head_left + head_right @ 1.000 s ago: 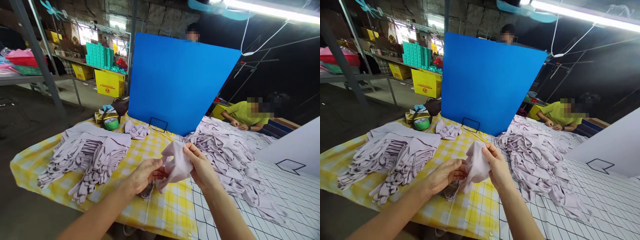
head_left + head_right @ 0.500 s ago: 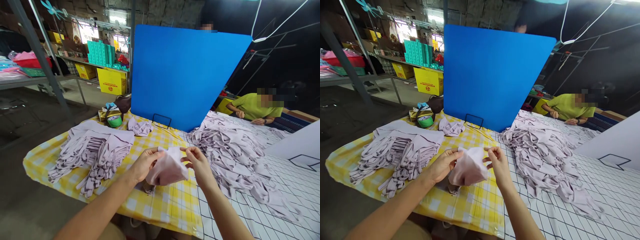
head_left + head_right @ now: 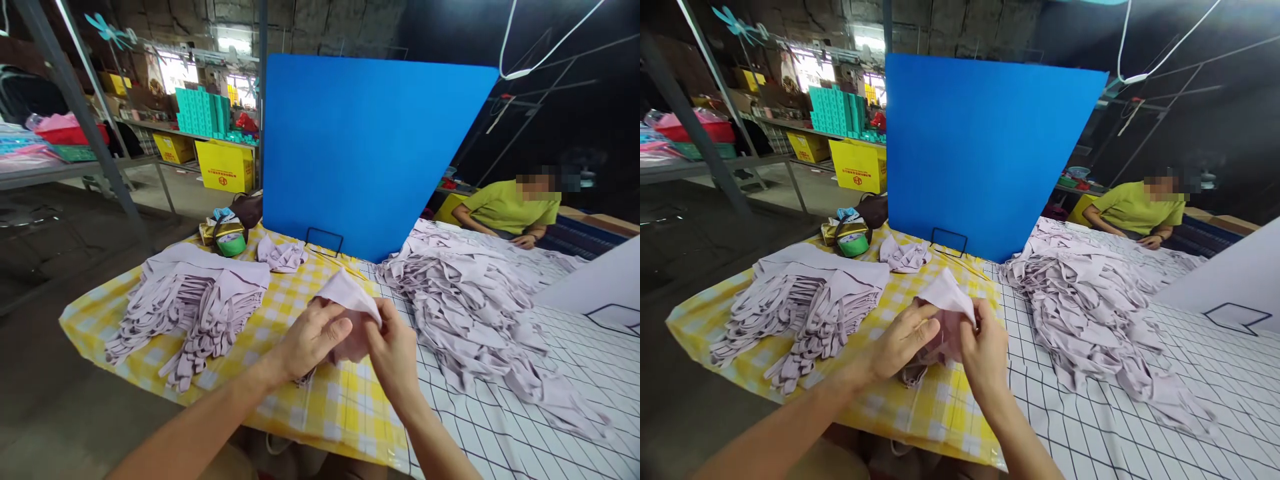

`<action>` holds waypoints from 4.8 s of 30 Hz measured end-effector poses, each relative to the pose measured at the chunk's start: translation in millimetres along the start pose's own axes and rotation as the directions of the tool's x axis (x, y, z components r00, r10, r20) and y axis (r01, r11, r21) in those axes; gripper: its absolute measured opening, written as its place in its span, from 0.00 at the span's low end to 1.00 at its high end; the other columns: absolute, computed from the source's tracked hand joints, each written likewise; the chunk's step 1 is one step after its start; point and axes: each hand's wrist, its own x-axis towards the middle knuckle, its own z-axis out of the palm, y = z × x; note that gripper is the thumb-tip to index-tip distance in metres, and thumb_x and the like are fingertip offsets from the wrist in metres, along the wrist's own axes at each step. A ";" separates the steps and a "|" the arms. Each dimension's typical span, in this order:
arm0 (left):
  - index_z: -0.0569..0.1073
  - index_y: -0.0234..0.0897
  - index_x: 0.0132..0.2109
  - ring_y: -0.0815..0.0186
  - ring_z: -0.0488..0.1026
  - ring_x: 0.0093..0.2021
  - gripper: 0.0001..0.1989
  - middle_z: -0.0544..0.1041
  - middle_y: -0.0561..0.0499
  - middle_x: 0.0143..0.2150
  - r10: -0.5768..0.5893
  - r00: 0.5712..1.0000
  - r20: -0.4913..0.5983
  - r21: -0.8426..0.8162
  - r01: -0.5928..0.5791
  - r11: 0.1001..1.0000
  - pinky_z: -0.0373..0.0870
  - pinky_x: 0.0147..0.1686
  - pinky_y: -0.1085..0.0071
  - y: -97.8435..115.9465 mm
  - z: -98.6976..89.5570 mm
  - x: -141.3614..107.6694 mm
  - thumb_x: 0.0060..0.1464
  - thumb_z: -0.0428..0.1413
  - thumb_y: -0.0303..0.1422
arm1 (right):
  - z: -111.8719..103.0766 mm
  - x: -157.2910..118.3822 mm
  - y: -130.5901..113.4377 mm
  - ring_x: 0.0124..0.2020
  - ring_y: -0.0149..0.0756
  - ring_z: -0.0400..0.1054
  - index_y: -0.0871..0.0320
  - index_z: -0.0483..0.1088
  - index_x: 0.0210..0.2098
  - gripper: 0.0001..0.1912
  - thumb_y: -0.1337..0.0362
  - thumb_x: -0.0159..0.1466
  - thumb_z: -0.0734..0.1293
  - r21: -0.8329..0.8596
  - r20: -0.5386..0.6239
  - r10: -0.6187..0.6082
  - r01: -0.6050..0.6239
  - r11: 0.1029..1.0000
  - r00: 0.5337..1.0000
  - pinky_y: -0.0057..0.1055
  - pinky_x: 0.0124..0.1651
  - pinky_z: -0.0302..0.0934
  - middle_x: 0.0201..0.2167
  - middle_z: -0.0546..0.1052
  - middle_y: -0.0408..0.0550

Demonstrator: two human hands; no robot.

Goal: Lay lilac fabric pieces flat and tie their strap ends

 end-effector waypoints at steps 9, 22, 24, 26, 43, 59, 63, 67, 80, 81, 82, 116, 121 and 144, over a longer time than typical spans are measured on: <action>0.68 0.35 0.51 0.53 0.69 0.46 0.22 0.74 0.41 0.41 -0.196 0.979 -0.052 0.583 0.189 0.790 0.62 0.46 0.59 -58.0 -4.4 -22.8 0.60 0.43 0.44 | -53.6 2.6 -24.1 0.17 0.27 0.56 0.57 0.66 0.31 0.08 0.65 0.52 0.59 -0.027 -0.167 0.004 -0.009 1.000 0.986 0.23 0.18 0.52 0.24 0.72 0.42; 0.65 0.34 0.56 0.57 0.72 0.46 0.26 0.74 0.41 0.47 -0.298 0.954 0.020 -0.991 0.059 0.121 0.67 0.45 0.61 -28.7 -28.5 -22.3 0.59 0.44 0.48 | -17.1 -56.3 0.4 0.29 0.32 0.66 0.54 0.72 0.33 0.05 0.65 0.57 0.64 -0.047 0.802 -0.102 0.234 0.971 0.588 0.26 0.31 0.58 0.32 0.73 0.44; 0.64 0.34 0.56 0.56 0.72 0.46 0.24 0.73 0.41 0.48 -0.274 0.957 0.094 -0.992 0.112 0.050 0.67 0.45 0.60 -26.9 -29.7 -26.6 0.61 0.42 0.44 | -9.9 -56.7 9.4 0.30 0.33 0.67 0.54 0.71 0.36 0.08 0.62 0.59 0.62 -0.046 0.733 -0.096 0.189 0.981 0.674 0.27 0.31 0.58 0.32 0.73 0.46; 0.64 0.32 0.56 0.56 0.72 0.47 0.23 0.73 0.40 0.48 -0.261 0.953 0.156 -0.985 0.168 0.025 0.67 0.46 0.60 -25.1 -30.9 -31.6 0.62 0.42 0.41 | -5.3 -50.5 14.9 0.29 0.34 0.66 0.56 0.70 0.35 0.10 0.59 0.61 0.59 -0.031 0.586 -0.076 0.116 0.993 0.806 0.29 0.30 0.59 0.30 0.73 0.47; 0.73 0.26 0.40 0.64 0.76 0.26 0.11 0.78 0.43 0.29 -0.557 0.827 0.077 -0.878 0.321 0.355 0.73 0.31 0.70 -31.6 -32.9 -39.9 0.58 0.50 0.31 | 16.1 -49.7 11.9 0.24 0.29 0.54 0.57 0.64 0.23 0.18 0.49 0.53 0.69 0.559 0.504 0.222 -0.511 0.653 0.835 0.26 0.29 0.52 0.20 0.63 0.39; 0.73 0.29 0.28 0.72 0.68 0.23 0.14 0.73 0.51 0.24 -0.521 0.765 0.379 -0.645 0.622 0.443 0.63 0.24 0.79 -23.1 -38.4 -41.7 0.38 0.65 0.36 | 8.4 -38.3 21.7 0.24 0.31 0.63 0.58 0.66 0.27 0.19 0.47 0.59 0.62 0.314 0.694 0.039 -0.350 0.883 0.719 0.27 0.25 0.57 0.21 0.67 0.42; 0.71 0.31 0.23 0.76 0.58 0.18 0.15 0.66 0.56 0.18 -0.436 0.663 0.608 -0.306 0.702 0.643 0.52 0.17 0.79 0.3 -50.6 -27.0 0.39 0.63 0.39 | 15.0 -20.6 15.7 0.47 0.37 0.63 0.53 0.69 0.40 0.14 0.52 0.62 0.60 0.470 0.535 -0.068 -0.230 0.852 0.842 0.33 0.48 0.58 0.42 0.71 0.47; 0.68 0.33 0.20 0.74 0.56 0.18 0.16 0.62 0.56 0.17 -0.355 0.584 0.730 -0.047 0.561 0.827 0.51 0.17 0.77 26.0 -65.7 -5.5 0.44 0.60 0.41 | 37.3 -11.0 4.2 0.45 0.37 0.64 0.54 0.70 0.39 0.18 0.48 0.61 0.61 0.561 0.715 -0.214 -0.364 0.743 0.666 0.35 0.49 0.57 0.39 0.73 0.46; 0.73 0.32 0.24 0.72 0.58 0.21 0.13 0.64 0.54 0.19 -0.456 0.689 0.563 0.321 0.326 0.889 0.51 0.21 0.76 22.2 -167.0 6.0 0.45 0.58 0.39 | -27.4 42.2 35.8 0.19 0.25 0.53 0.59 0.65 0.22 0.19 0.49 0.52 0.69 0.404 0.752 -0.099 -0.338 0.850 0.652 0.23 0.21 0.45 0.18 0.62 0.38; 0.72 0.32 0.22 0.72 0.57 0.21 0.14 0.63 0.55 0.18 -0.453 0.709 0.541 0.351 0.300 0.887 0.50 0.21 0.76 20.1 -167.9 7.4 0.46 0.57 0.39 | -37.0 45.0 35.9 0.19 0.26 0.54 0.59 0.65 0.22 0.18 0.49 0.53 0.68 0.393 0.725 -0.086 -0.307 0.867 0.684 0.24 0.22 0.46 0.18 0.63 0.38; 0.71 0.32 0.21 0.72 0.56 0.20 0.14 0.62 0.55 0.18 -0.447 0.728 0.520 0.386 0.267 0.883 0.49 0.21 0.76 18.6 -167.2 8.9 0.47 0.57 0.39 | -46.2 46.9 34.5 0.20 0.26 0.56 0.58 0.66 0.22 0.18 0.50 0.53 0.68 0.376 0.698 -0.083 -0.265 0.888 0.711 0.24 0.22 0.47 0.18 0.64 0.39; 0.67 0.38 0.44 0.54 0.62 0.49 0.20 0.64 0.46 0.46 -0.253 0.967 -0.023 0.506 0.229 0.831 0.58 0.52 0.60 -129.4 -44.4 -44.0 0.40 0.59 0.28 | -16.4 -23.7 141.7 0.43 0.41 0.66 0.55 0.66 0.42 0.12 0.64 0.58 0.61 -0.329 0.532 0.075 0.124 0.936 0.843 0.36 0.42 0.62 0.43 0.68 0.51; 0.64 0.38 0.44 0.54 0.58 0.53 0.20 0.61 0.46 0.49 -0.199 0.974 0.106 0.682 0.075 0.727 0.59 0.51 0.59 -127.8 -47.1 -73.8 0.43 0.60 0.31 | -15.5 -53.1 148.0 0.43 0.41 0.65 0.52 0.65 0.39 0.10 0.66 0.56 0.64 -0.314 0.601 -0.014 0.251 0.916 0.800 0.36 0.41 0.64 0.41 0.69 0.48; 0.67 0.38 0.43 0.64 0.65 0.45 0.10 0.68 0.49 0.44 -0.216 0.965 0.150 0.547 0.101 0.831 0.62 0.47 0.70 -86.6 55.4 -55.0 0.54 0.55 0.32 | -12.9 -17.6 160.0 0.32 0.42 0.68 0.59 0.67 0.41 0.21 0.52 0.57 0.56 -0.403 0.086 0.140 -0.094 0.910 0.986 0.38 0.31 0.61 0.43 0.70 0.56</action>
